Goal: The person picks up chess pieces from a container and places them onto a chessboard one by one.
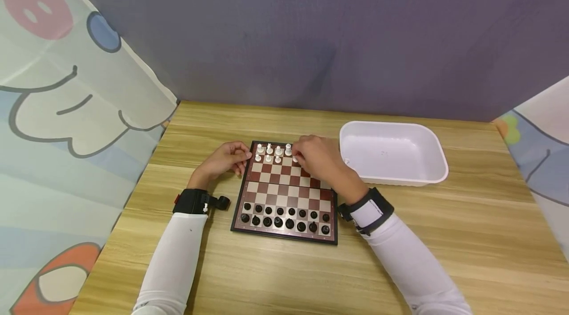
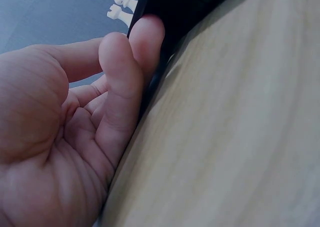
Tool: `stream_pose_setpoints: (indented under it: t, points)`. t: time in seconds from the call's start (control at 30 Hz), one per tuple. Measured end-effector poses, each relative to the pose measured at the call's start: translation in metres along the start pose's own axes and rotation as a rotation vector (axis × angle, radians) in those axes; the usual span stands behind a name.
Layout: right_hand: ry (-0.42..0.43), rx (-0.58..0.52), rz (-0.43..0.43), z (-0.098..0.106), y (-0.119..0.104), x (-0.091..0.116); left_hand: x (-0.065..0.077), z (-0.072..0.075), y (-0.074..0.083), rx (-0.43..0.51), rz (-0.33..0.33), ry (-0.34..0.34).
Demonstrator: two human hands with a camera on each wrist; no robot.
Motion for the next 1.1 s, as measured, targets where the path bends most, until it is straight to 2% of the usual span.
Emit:
stream_pose_setpoints:
  t: [0.2,0.5,1.1]
  points:
    - [-0.013,0.055,-0.001,-0.01,0.0,-0.001,-0.001,0.0,-0.001,0.003,0.0,-0.004]
    - [-0.035,0.055,-0.033,-0.018,0.004,-0.002,-0.001,-0.001,0.0,0.002,-0.014,-0.009]
    - [-0.075,0.048,-0.018,-0.021,0.005,-0.005,0.0,0.0,0.0,0.004,-0.014,-0.005]
Point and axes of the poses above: each hand's wrist, its own x-axis away from the middle knuckle, its own z-axis out of the back of the hand, y = z × x, the point moved 5 cm from there along -x, towards the middle knuckle, and after that the axes turned 2 degrees about y, right-handed, at the moved point
